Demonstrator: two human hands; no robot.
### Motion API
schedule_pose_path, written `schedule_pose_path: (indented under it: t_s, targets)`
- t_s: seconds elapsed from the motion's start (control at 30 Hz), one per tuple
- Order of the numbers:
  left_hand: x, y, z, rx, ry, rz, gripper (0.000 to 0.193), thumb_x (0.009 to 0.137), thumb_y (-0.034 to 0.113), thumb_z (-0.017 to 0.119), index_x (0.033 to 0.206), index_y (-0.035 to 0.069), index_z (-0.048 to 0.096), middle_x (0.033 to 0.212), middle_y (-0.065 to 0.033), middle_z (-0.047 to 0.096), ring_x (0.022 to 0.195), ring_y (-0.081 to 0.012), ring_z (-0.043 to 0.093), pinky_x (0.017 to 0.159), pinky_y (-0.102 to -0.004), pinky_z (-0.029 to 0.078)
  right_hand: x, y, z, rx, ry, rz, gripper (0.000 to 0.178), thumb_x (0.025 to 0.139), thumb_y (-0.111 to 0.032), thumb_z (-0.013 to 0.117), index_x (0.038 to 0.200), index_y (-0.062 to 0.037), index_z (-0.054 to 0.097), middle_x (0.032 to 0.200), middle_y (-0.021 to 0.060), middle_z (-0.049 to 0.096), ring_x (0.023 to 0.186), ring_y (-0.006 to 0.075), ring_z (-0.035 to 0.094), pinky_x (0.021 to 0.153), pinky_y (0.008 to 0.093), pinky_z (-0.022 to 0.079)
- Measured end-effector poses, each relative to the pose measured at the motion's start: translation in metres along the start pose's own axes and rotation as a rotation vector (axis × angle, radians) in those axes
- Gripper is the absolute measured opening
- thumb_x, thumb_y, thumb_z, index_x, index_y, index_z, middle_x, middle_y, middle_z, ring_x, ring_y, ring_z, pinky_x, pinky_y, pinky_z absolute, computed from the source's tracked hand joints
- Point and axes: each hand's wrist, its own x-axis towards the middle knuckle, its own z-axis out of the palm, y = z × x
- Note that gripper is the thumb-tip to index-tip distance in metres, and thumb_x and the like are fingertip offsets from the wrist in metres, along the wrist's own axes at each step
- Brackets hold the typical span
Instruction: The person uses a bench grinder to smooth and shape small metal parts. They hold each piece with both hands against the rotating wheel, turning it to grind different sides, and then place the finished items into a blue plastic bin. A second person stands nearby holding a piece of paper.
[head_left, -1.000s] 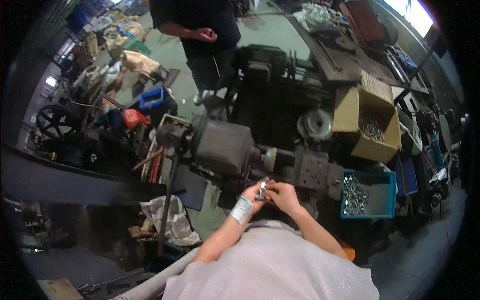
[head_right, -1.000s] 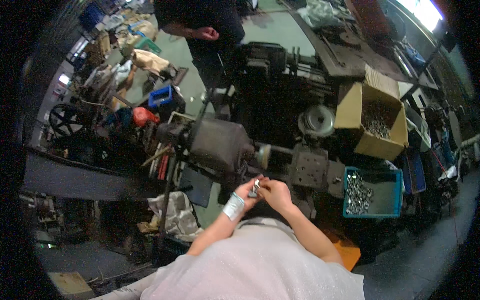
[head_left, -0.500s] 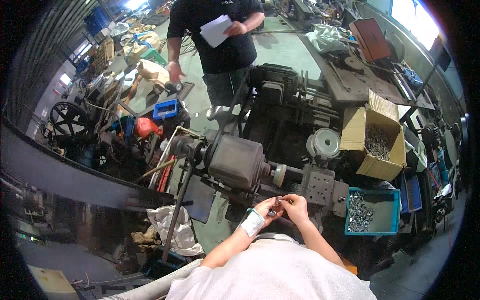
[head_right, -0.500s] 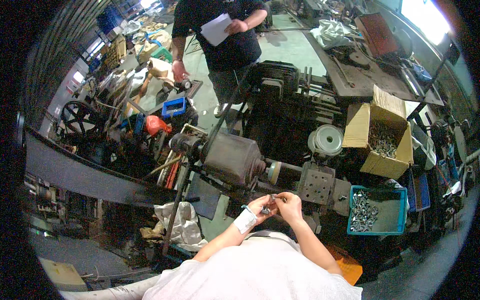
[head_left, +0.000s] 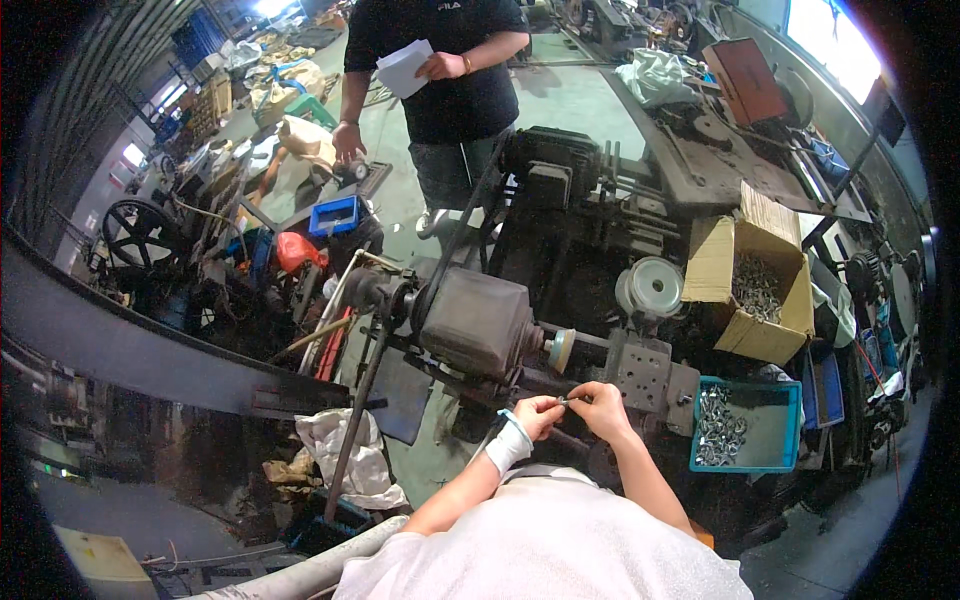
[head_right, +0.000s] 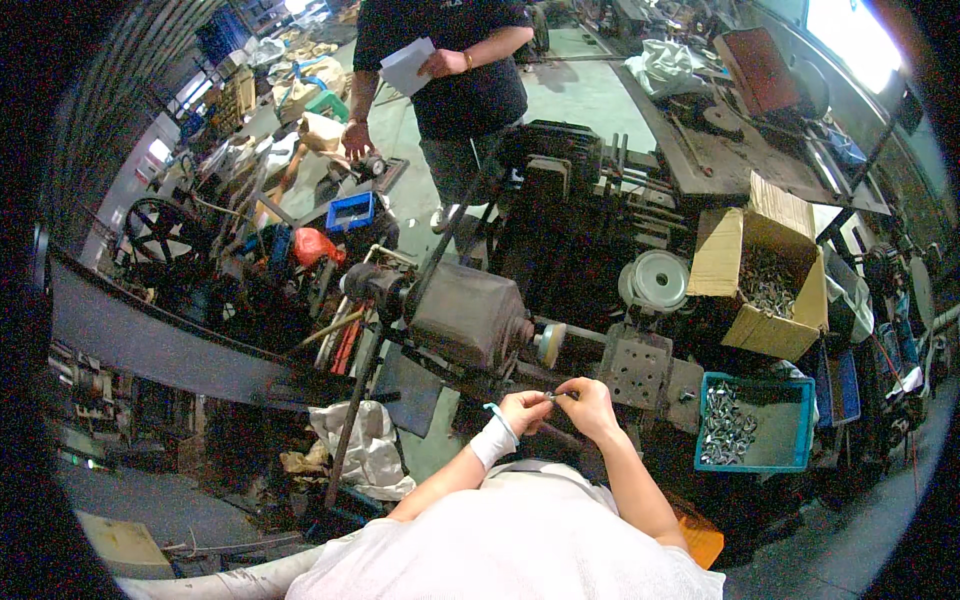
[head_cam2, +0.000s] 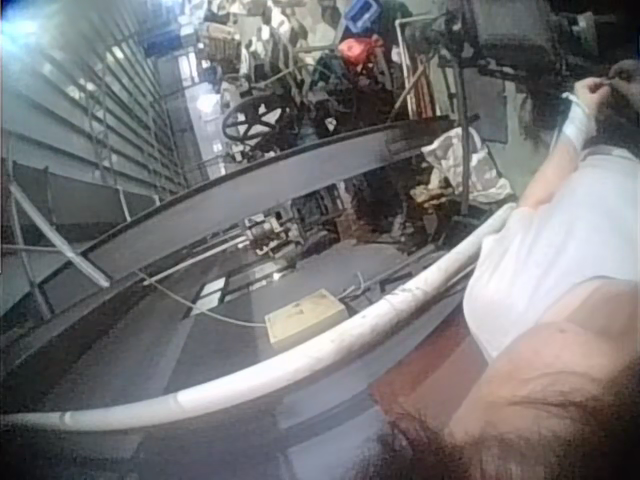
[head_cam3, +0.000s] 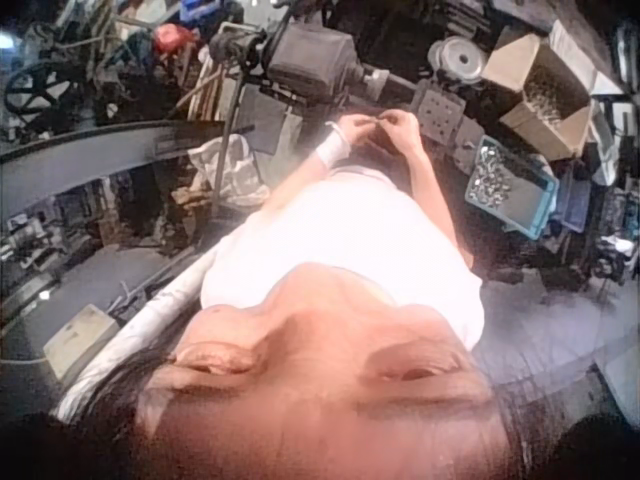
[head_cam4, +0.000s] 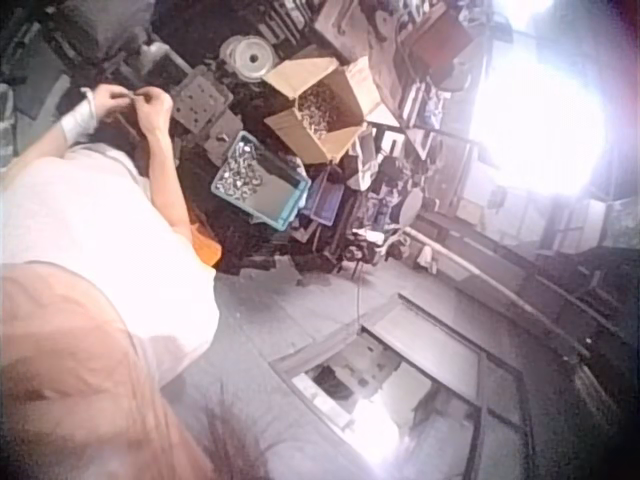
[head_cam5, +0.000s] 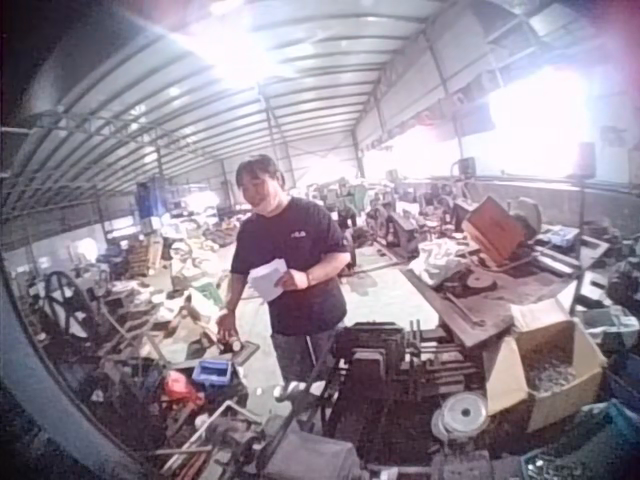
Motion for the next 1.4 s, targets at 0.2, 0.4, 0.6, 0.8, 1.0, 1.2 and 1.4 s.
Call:
schedule_pose_path:
  t_s: [0.2, 0.4, 0.6, 0.8, 1.0, 1.2, 1.4]
  targets:
    - [-0.002, 0.003, 0.0, 0.017, -0.032, 0.005, 0.017, 0.078, 0.019, 0.06, 0.09, 0.007, 0.059, 0.064, 0.0023, 0.054, 0.043, -0.0037, 0.041, 0.037, -0.0181, 0.03, 0.001, 0.002, -0.002, -0.013, -0.035, 0.0, 0.018, 0.064, -0.011, 0.062, 0.077, 0.0008, 0.063, 0.065, 0.0132, 0.06, 0.058, 0.0177, 0.056, 0.056, 0.029, 0.043]
    - [-0.002, 0.002, 0.0, 0.047, -0.039, 0.026, 0.016, 0.078, 0.02, 0.06, 0.088, 0.007, 0.06, 0.062, 0.0036, 0.054, 0.043, -0.003, 0.041, 0.037, -0.0177, 0.029, -0.002, -0.003, -0.007, -0.034, -0.078, 0.056, 0.017, 0.064, -0.012, 0.061, 0.076, -0.0004, 0.064, 0.065, 0.0146, 0.06, 0.06, 0.0212, 0.058, 0.059, 0.0306, 0.045]
    - [-0.009, 0.009, 0.003, 0.169, -0.063, 0.051, 0.014, 0.077, 0.02, 0.061, 0.082, 0.007, 0.06, 0.058, 0.0048, 0.051, 0.042, -0.0023, 0.039, 0.037, -0.0182, 0.029, -0.011, 0.012, -0.004, 0.092, -0.072, 0.033, 0.017, 0.064, -0.008, 0.062, 0.077, 0.0028, 0.063, 0.059, 0.006, 0.057, 0.055, 0.0093, 0.05, 0.051, 0.0244, 0.041]
    - [-0.01, 0.006, -0.005, -0.066, -0.128, -0.051, 0.013, 0.079, 0.016, 0.059, 0.08, 0.004, 0.055, 0.053, 0.0014, 0.044, 0.041, -0.006, 0.036, 0.036, -0.0202, 0.027, -0.006, 0.0, -0.081, 0.763, 0.244, 0.302, 0.014, 0.073, -0.009, 0.058, 0.085, -0.0035, 0.061, 0.06, -0.0026, 0.051, 0.041, 0.0026, 0.038, 0.033, 0.0169, 0.027]
    - [-0.012, -0.001, -0.01, -0.176, -0.11, -0.118, 0.015, 0.079, 0.019, 0.06, 0.083, 0.006, 0.055, 0.056, 0.0042, 0.044, 0.044, -0.0035, 0.038, 0.037, -0.0182, 0.029, -0.022, 0.083, -0.142, 1.292, 0.74, 0.356, 0.01, 0.079, -0.018, 0.054, 0.081, -0.0082, 0.054, 0.055, -0.0026, 0.038, 0.039, 0.0075, 0.029, 0.033, 0.0203, 0.02]
    - [-0.009, -0.004, -0.008, -0.186, -0.11, -0.121, 0.014, 0.079, 0.018, 0.06, 0.08, 0.006, 0.054, 0.058, 0.0045, 0.044, 0.044, -0.0034, 0.037, 0.037, -0.018, 0.028, -0.03, 0.075, -0.076, 1.268, 0.494, 0.605, 0.008, 0.076, -0.019, 0.056, 0.078, -0.0113, 0.053, 0.054, -0.0039, 0.036, 0.039, 0.0078, 0.028, 0.034, 0.0208, 0.021]
    - [-0.005, -0.004, -0.014, -0.183, -0.134, -0.128, 0.014, 0.079, 0.019, 0.06, 0.082, 0.006, 0.055, 0.059, 0.0042, 0.045, 0.044, -0.0033, 0.037, 0.037, -0.0184, 0.028, -0.025, 0.024, -0.027, 0.929, 0.205, 0.542, 0.009, 0.072, -0.009, 0.062, 0.078, -0.0043, 0.059, 0.057, 0.0001, 0.05, 0.039, 0.0065, 0.037, 0.033, 0.02, 0.025]
